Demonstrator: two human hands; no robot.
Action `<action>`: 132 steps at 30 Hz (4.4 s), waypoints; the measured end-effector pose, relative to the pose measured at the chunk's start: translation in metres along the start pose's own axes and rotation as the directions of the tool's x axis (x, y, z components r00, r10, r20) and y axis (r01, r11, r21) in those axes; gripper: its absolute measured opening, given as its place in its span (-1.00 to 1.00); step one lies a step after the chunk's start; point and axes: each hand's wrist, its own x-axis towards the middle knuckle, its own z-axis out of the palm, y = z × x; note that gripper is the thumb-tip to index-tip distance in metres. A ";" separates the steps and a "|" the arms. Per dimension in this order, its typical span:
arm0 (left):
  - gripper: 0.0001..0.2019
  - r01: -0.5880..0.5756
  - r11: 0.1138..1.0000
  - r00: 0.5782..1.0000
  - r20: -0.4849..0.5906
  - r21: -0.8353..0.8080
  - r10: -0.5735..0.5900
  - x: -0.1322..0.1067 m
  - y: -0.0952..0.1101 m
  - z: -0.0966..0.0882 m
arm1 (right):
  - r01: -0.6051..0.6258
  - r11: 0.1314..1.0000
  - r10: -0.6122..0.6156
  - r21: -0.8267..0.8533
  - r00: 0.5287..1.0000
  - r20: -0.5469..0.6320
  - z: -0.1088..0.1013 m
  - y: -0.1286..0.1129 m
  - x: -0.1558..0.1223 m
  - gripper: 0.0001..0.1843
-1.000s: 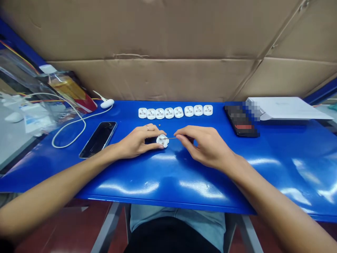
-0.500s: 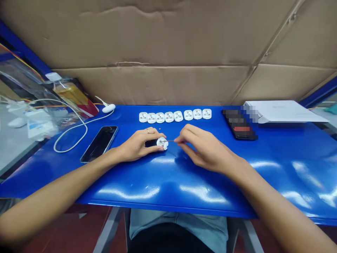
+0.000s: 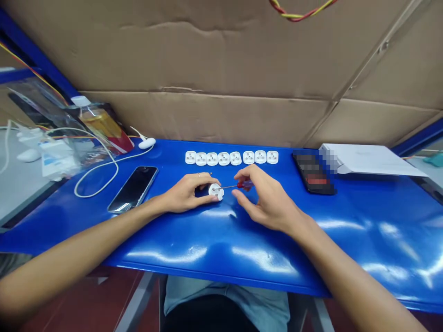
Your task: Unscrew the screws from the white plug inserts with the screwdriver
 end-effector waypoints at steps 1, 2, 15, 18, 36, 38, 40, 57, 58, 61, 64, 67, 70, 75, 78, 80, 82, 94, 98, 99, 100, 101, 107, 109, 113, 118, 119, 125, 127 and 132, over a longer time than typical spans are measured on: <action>-0.60 -0.006 1.000 1.000 0.005 0.006 0.005 0.000 -0.001 0.000 | -0.029 0.999 0.029 -0.028 1.000 -0.005 0.001 0.001 -0.001 -0.81; -0.59 -0.012 1.000 1.000 0.009 0.013 0.012 0.000 -0.001 0.001 | -0.050 0.997 0.049 -0.061 0.999 -0.014 0.001 0.002 -0.001 -0.83; -0.52 -0.096 0.995 0.995 0.031 0.015 0.096 0.005 -0.015 0.003 | -0.038 0.993 0.040 -0.112 0.999 0.014 -0.002 -0.003 0.002 -0.87; -0.53 -0.089 0.996 0.995 0.034 0.007 0.089 0.006 -0.015 0.002 | -0.009 0.987 0.008 -0.163 1.000 -0.006 0.002 -0.002 0.001 -0.91; -0.54 -0.104 0.994 0.994 0.034 0.028 0.103 0.008 -0.011 0.000 | 0.111 0.989 -0.121 -0.099 0.988 -0.101 0.011 0.008 0.000 -0.90; -0.53 -0.114 0.993 0.993 0.032 0.032 0.113 0.008 -0.012 0.000 | 0.093 0.989 -0.105 -0.111 0.989 -0.102 0.011 0.008 0.000 -0.90; -0.54 -0.110 0.993 0.994 0.030 0.031 0.109 0.008 -0.012 0.000 | 0.084 0.991 -0.096 -0.109 0.989 -0.112 0.011 0.009 -0.001 -0.92; -0.53 -0.126 0.992 0.991 0.038 0.016 0.125 0.007 -0.015 0.000 | 0.126 0.978 -0.147 -0.168 0.982 -0.119 0.010 0.007 0.000 -0.84; -0.53 -0.126 0.992 0.992 0.035 0.011 0.125 0.007 -0.015 0.000 | 0.137 0.976 -0.157 -0.170 0.981 -0.116 0.010 0.007 0.000 -0.84; -0.53 -0.135 0.991 0.990 0.033 0.000 0.135 0.006 -0.016 -0.001 | 0.165 0.973 -0.181 -0.161 0.980 -0.088 0.009 0.007 -0.001 -0.82; -0.54 -0.145 0.989 0.988 0.046 0.004 0.145 0.004 -0.016 -0.002 | 0.182 0.971 -0.195 -0.157 0.979 -0.068 0.007 0.007 0.000 -0.80; -0.55 -0.152 0.988 0.988 0.040 0.022 0.151 0.003 -0.015 -0.002 | 0.232 0.956 -0.246 -0.181 0.967 -0.059 0.005 0.006 0.002 -0.80; -0.57 -0.169 0.985 0.985 0.037 0.014 0.169 0.004 -0.014 -0.002 | 0.273 0.940 -0.289 -0.203 0.956 -0.051 0.004 0.005 0.003 -0.80; -0.60 -0.159 0.987 0.987 0.034 0.016 0.158 0.005 -0.014 -0.002 | 0.294 0.935 -0.310 -0.199 0.949 -0.051 0.006 0.005 0.001 -0.80; -0.59 -0.162 0.987 0.987 0.025 0.016 0.162 0.004 -0.014 -0.003 | 0.299 0.942 -0.308 -0.153 0.951 -0.036 0.006 0.003 0.002 -0.81; -0.59 -0.167 0.986 0.986 0.022 0.014 0.167 0.004 -0.014 -0.003 | 0.286 0.952 -0.291 -0.109 0.956 -0.031 0.004 0.001 0.004 -0.78; -0.61 -0.169 0.986 0.985 0.024 0.008 0.168 0.004 -0.013 -0.003 | 0.276 0.957 -0.279 -0.085 0.960 -0.034 0.001 -0.001 0.005 -0.76; -0.62 -0.118 0.993 0.993 0.030 0.006 0.118 0.007 -0.011 -0.003 | 0.246 0.948 -0.256 -0.204 0.966 -0.022 -0.002 0.001 0.005 -0.86; -0.61 -0.117 0.993 0.992 0.038 -0.007 0.118 0.007 -0.011 -0.003 | 0.234 0.958 -0.241 -0.166 0.970 -0.026 -0.003 -0.001 0.006 -0.79; -0.61 -0.117 0.993 0.992 0.039 -0.009 0.118 0.008 -0.010 -0.003 | 0.230 0.958 -0.237 -0.172 0.971 -0.024 -0.003 0.000 0.006 -0.79; -0.61 -0.116 0.993 0.992 0.040 -0.009 0.116 0.008 -0.010 -0.003 | 0.220 0.957 -0.228 -0.187 0.973 -0.022 -0.002 0.001 0.005 -0.82; -0.62 -0.112 0.994 0.993 0.041 -0.008 0.112 0.008 -0.010 -0.003 | 0.201 0.957 -0.210 -0.209 0.978 -0.021 -0.002 0.003 0.004 -0.84; -0.60 -0.085 0.996 0.996 0.038 -0.004 0.085 0.010 -0.011 -0.003 | 0.094 0.974 -0.102 -0.205 0.994 -0.028 -0.001 0.007 -0.001 -0.85; -0.59 -0.087 0.996 0.996 0.035 -0.018 0.088 0.009 -0.012 -0.003 | 0.129 0.984 -0.128 -0.126 0.992 0.013 -0.003 0.003 0.001 -0.82; -0.58 -0.094 0.995 0.995 0.029 -0.024 0.094 0.008 -0.012 -0.004 | 0.137 0.987 -0.132 -0.084 0.989 0.060 -0.007 -0.001 0.007 -0.80; -0.61 -0.076 0.997 0.997 0.031 -0.029 0.077 0.007 -0.009 -0.006 | 0.165 0.963 -0.152 -0.213 0.985 0.078 -0.006 0.004 0.016 -0.87; -0.61 -0.071 0.997 0.997 0.031 -0.029 0.072 0.007 -0.008 -0.007 | 0.195 0.960 -0.184 -0.202 0.980 0.072 -0.006 0.006 0.018 -0.87; -0.61 -0.073 0.997 0.997 0.032 -0.033 0.074 0.007 -0.008 -0.004 | 0.219 0.961 -0.223 -0.167 0.975 -0.005 -0.003 0.012 0.019 -0.82; -0.60 -0.080 0.997 0.996 0.033 -0.014 0.081 0.007 -0.008 -0.003 | 0.195 0.961 -0.201 -0.196 0.980 -0.011 -0.003 0.013 0.014 -0.84; -0.61 -0.078 0.997 0.996 0.031 -0.011 0.078 0.005 -0.007 -0.002 | 0.256 0.949 -0.255 -0.185 0.967 0.029 -0.003 0.012 0.005 -0.87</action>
